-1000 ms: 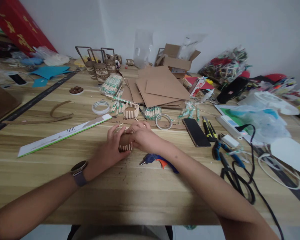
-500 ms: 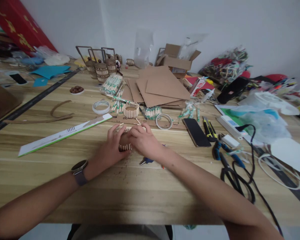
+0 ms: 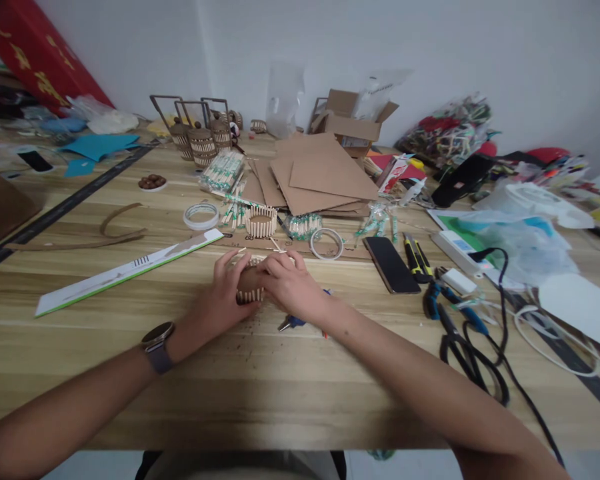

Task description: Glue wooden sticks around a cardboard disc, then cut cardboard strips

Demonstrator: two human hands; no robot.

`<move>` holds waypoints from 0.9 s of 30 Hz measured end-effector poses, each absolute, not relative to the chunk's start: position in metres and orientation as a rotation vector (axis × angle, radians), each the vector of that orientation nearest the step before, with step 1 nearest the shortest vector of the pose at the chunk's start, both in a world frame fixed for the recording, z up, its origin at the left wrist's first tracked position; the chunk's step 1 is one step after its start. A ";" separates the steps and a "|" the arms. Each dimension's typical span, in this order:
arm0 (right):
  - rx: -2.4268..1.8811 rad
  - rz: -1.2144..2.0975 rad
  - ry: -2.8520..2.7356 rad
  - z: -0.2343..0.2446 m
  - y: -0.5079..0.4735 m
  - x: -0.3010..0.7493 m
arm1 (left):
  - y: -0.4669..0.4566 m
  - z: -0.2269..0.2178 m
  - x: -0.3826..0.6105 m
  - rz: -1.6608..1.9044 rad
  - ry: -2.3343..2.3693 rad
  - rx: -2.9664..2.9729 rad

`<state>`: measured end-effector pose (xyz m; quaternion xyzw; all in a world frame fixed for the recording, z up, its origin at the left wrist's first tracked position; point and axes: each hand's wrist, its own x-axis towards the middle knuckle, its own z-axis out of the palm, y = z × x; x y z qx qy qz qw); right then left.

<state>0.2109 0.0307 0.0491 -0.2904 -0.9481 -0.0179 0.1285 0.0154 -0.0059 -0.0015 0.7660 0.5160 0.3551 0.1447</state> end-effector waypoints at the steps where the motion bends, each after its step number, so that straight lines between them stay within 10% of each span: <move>1: -0.846 -0.044 -2.743 0.051 0.029 0.213 | -0.006 -0.001 0.015 1.021 1.487 2.199; 16: -1.864 0.555 -2.444 0.057 -0.028 0.328 | -0.011 0.004 0.021 0.983 1.641 2.188; 27: -1.616 1.125 -1.971 0.055 -0.025 0.313 | -0.012 0.006 0.021 0.959 1.603 2.220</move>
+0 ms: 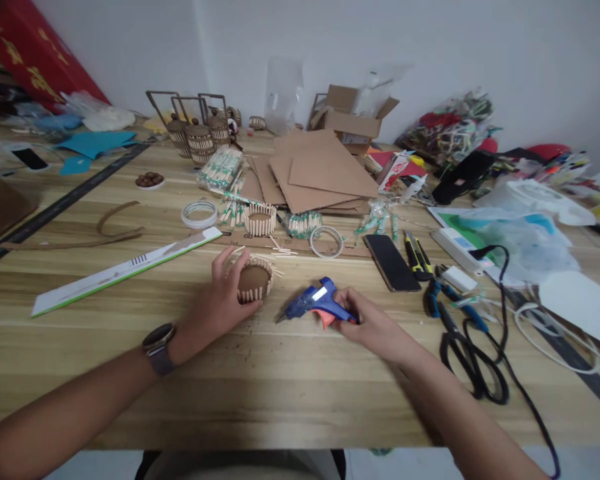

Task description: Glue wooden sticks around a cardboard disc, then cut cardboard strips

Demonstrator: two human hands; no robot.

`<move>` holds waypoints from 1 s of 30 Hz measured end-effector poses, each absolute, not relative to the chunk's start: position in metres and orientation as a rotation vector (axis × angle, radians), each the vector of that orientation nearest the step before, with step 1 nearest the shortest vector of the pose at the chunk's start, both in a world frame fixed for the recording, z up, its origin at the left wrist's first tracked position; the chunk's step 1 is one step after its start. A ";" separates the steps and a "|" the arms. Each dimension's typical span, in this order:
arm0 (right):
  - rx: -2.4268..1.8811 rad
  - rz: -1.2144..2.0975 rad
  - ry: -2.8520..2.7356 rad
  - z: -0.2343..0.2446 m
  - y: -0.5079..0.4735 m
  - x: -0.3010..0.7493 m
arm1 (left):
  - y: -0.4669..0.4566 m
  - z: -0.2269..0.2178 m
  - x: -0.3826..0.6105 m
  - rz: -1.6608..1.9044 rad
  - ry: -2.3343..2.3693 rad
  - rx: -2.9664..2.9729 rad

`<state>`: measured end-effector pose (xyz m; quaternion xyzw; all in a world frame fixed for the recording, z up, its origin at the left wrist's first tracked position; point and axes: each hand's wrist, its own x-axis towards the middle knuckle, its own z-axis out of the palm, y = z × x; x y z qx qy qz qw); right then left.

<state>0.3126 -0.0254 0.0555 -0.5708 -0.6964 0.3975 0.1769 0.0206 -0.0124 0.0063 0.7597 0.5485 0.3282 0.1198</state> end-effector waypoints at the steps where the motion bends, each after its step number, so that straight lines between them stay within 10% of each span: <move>1: -1.600 1.181 -1.862 0.054 -0.028 0.311 | -0.012 0.006 0.020 0.971 1.583 2.227; 13: -1.439 1.516 -1.519 0.034 -0.030 0.296 | -0.007 0.003 0.016 1.000 1.473 2.223; 30: -1.328 0.968 -2.099 0.027 -0.034 0.270 | -0.007 0.000 0.017 1.004 1.466 2.221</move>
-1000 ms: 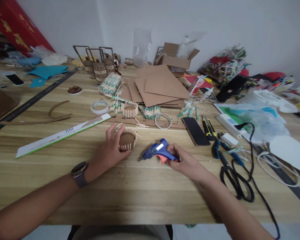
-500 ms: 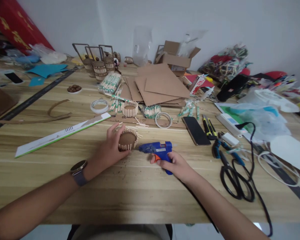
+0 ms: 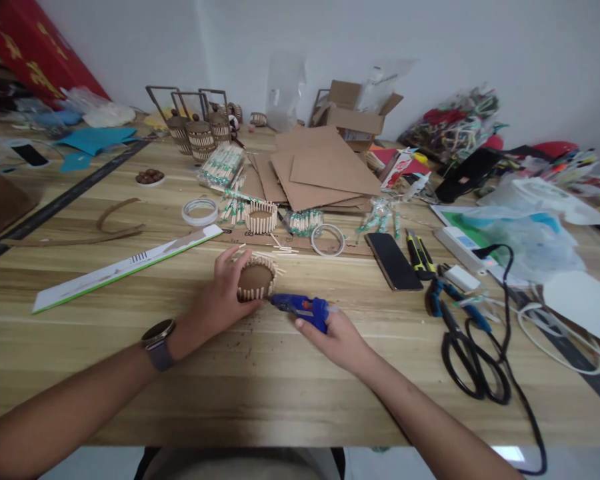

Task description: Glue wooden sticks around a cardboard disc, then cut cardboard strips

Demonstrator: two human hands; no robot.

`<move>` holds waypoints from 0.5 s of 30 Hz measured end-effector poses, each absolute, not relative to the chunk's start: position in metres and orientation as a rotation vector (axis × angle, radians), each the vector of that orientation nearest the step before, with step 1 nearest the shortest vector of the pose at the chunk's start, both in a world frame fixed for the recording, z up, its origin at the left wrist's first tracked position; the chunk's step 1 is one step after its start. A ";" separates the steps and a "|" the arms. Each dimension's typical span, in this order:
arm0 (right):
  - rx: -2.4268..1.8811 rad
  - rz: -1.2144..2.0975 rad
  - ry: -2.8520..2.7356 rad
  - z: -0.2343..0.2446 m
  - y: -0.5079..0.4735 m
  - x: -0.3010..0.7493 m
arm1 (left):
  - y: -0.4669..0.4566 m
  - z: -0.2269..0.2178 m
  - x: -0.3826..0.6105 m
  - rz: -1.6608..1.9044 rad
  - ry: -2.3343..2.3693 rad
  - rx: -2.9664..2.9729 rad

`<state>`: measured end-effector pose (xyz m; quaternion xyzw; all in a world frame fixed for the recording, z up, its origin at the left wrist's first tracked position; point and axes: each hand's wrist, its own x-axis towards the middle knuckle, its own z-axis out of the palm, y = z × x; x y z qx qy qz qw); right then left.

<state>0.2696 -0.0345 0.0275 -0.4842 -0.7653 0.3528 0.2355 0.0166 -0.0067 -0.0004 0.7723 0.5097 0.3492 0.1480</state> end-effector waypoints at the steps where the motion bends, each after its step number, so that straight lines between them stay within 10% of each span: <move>1: -1.316 0.958 -2.104 0.028 -0.034 0.268 | -0.007 0.000 0.017 1.009 1.466 2.221; 15: -1.333 0.877 -2.124 0.027 -0.036 0.265 | -0.007 0.001 0.017 1.001 1.502 2.243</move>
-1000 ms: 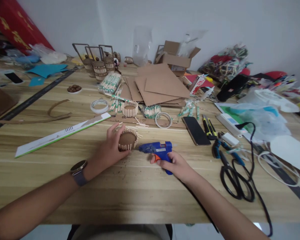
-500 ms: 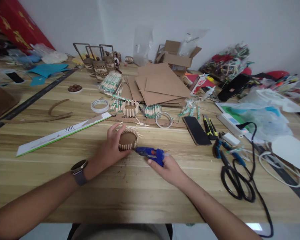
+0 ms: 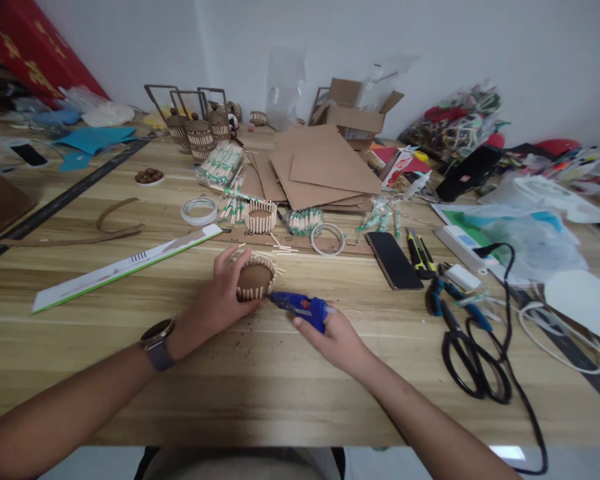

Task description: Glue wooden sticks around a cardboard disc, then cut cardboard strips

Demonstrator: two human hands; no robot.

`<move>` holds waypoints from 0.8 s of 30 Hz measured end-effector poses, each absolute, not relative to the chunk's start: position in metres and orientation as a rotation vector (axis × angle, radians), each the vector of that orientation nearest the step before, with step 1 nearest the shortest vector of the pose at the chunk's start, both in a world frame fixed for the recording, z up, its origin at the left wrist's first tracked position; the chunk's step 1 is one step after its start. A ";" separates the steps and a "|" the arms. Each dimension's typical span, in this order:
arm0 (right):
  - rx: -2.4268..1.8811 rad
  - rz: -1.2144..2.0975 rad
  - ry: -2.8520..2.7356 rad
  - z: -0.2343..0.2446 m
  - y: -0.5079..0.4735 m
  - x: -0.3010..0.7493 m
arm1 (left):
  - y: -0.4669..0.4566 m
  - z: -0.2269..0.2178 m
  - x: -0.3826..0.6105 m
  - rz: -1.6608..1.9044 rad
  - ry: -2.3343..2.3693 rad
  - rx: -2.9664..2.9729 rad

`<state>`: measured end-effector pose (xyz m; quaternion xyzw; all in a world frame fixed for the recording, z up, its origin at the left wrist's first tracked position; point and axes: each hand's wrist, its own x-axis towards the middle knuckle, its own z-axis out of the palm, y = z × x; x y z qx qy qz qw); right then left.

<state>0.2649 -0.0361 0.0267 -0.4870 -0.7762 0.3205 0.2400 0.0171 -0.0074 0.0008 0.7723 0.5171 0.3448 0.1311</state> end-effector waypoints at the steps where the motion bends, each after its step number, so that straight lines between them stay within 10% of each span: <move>1: -1.336 0.870 -2.127 0.027 -0.036 0.265 | -0.007 0.001 0.017 1.004 1.503 2.241; 24: -1.389 0.797 -2.149 0.022 -0.038 0.265 | -0.007 0.002 0.016 0.984 1.496 2.231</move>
